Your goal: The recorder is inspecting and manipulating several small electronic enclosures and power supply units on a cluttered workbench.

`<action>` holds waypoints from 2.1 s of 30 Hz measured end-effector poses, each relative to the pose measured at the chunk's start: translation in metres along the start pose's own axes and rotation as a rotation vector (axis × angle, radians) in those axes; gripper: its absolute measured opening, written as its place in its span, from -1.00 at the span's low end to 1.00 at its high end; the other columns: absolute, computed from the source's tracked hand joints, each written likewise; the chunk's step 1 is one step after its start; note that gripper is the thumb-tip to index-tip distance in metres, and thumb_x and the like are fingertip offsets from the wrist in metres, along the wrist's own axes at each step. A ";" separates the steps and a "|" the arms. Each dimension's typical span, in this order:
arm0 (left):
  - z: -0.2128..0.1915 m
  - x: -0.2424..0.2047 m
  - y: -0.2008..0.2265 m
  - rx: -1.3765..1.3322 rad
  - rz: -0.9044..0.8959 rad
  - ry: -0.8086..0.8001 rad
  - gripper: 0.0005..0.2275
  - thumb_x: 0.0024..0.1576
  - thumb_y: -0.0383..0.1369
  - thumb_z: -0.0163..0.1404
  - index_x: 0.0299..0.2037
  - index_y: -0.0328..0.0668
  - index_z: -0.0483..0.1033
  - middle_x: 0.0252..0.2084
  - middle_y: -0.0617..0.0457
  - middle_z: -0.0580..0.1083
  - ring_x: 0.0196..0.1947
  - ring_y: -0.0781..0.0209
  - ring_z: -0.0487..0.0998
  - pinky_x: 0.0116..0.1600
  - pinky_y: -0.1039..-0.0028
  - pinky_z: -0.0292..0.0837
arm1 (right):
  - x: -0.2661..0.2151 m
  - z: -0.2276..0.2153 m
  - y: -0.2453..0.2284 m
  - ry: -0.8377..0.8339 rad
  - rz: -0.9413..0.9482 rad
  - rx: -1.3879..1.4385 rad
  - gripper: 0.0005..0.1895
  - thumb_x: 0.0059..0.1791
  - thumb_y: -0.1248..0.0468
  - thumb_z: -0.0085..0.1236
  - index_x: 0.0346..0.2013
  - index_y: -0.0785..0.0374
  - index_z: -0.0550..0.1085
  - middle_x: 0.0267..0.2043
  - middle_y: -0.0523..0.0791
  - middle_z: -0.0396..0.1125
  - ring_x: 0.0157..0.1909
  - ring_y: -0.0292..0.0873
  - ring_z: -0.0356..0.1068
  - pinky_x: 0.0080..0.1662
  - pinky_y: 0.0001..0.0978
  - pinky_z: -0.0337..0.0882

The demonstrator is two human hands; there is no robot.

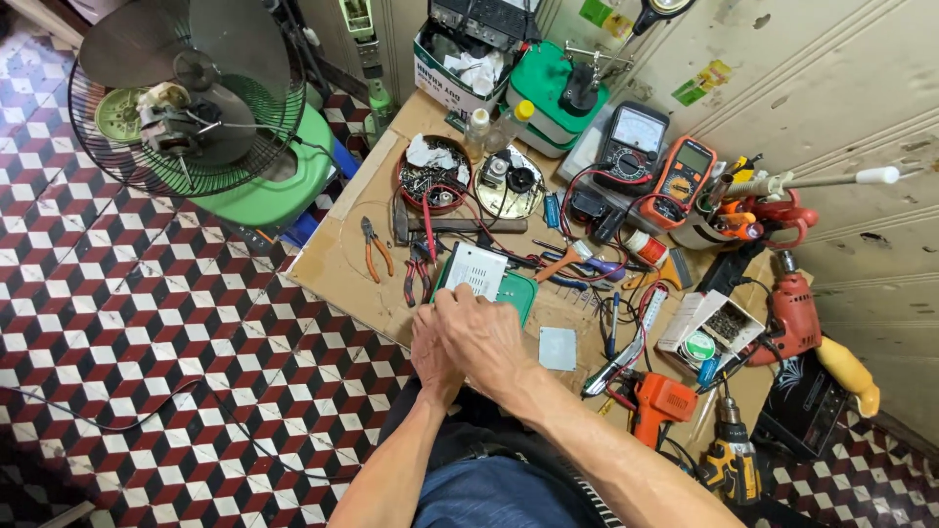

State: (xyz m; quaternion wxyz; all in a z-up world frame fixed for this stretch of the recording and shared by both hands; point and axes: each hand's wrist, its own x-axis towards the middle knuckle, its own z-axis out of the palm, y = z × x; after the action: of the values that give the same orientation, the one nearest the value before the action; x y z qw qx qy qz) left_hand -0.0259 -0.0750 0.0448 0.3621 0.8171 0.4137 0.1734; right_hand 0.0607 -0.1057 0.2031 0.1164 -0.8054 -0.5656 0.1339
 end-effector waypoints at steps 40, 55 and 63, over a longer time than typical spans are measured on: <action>-0.033 0.112 0.034 0.139 0.173 -0.451 -0.22 -0.11 -0.10 0.32 0.31 -0.17 0.23 0.20 -0.09 0.35 0.23 -0.11 0.37 0.27 0.16 0.26 | -0.066 0.101 0.107 0.575 0.939 0.354 -0.72 0.00 0.27 0.10 -0.02 0.29 0.51 -0.10 0.08 0.39 -0.06 0.11 0.41 0.00 -0.09 0.37; -0.026 0.116 0.005 -0.014 -0.005 -0.550 -0.22 -0.13 -0.11 0.34 0.30 -0.19 0.28 0.09 -0.15 0.42 0.12 -0.09 0.49 0.16 0.23 0.41 | -0.026 0.117 0.117 0.442 0.580 0.281 -0.80 -0.06 0.33 0.21 -0.15 0.26 0.52 -0.13 -0.02 0.35 -0.04 0.08 0.37 -0.06 -0.10 0.38; -0.024 0.113 0.006 -0.076 0.031 -0.508 -0.19 -0.14 -0.17 0.37 0.32 -0.19 0.24 0.15 -0.19 0.36 0.16 -0.15 0.42 0.16 0.20 0.38 | -0.007 0.096 0.103 0.482 0.686 0.375 -0.88 0.02 0.31 0.15 -0.23 0.32 0.49 -0.22 0.01 0.37 -0.14 0.10 0.39 -0.12 -0.08 0.39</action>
State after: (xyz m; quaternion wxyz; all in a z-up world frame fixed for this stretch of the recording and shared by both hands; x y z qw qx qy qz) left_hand 0.0309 0.0243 0.0634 0.4823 0.8265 0.2899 -0.0163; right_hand 0.1157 -0.1435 0.0785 0.3372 -0.9194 -0.1888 0.0734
